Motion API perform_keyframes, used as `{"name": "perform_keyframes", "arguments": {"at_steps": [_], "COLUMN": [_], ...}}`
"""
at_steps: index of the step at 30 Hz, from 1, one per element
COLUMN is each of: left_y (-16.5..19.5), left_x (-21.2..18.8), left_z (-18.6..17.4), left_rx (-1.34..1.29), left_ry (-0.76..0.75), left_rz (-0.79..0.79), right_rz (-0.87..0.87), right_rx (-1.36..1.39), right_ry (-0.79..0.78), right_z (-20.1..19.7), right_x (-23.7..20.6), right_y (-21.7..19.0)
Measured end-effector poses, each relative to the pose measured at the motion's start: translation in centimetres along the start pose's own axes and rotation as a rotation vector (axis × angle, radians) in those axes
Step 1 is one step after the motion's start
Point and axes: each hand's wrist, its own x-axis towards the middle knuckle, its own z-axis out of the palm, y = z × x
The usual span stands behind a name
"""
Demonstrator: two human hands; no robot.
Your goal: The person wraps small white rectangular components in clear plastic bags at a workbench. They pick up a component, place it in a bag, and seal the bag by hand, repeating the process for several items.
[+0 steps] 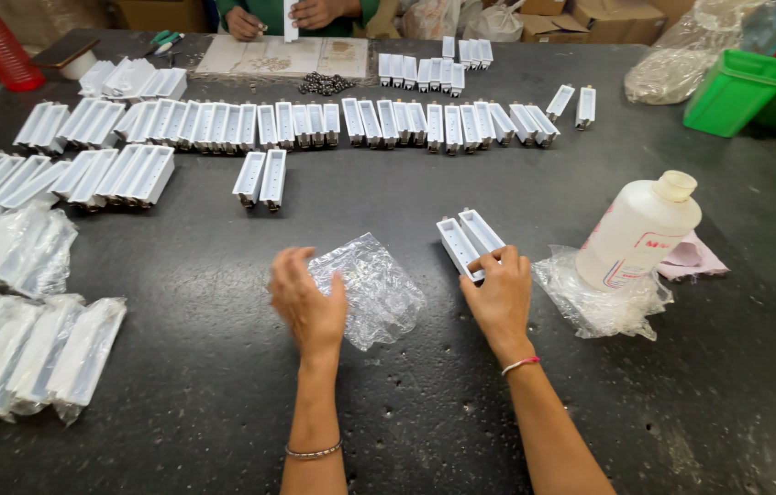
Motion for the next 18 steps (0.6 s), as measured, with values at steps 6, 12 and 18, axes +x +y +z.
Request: {"name": "perform_keyframes", "arguments": {"at_steps": [6, 12, 18], "left_y": [2.8, 1.1, -2.2], "left_x": [-0.9, -1.1, -0.2], "left_z": [-0.7, 1.4, 2.9], "left_rx": [-0.208, -0.141, -0.277], "left_ry": [-0.780, -0.646, -0.200], "left_rz": [0.230, 0.103, -0.033], "right_rz": [-0.089, 0.108, 0.529], "right_rx": [0.018, 0.175, 1.124], "right_ry": [0.013, -0.153, -0.497], "right_z": [0.9, 2.1, 2.0], "right_x": [-0.5, -0.7, 1.3], "right_y": [-0.3, 0.9, 1.9]}}
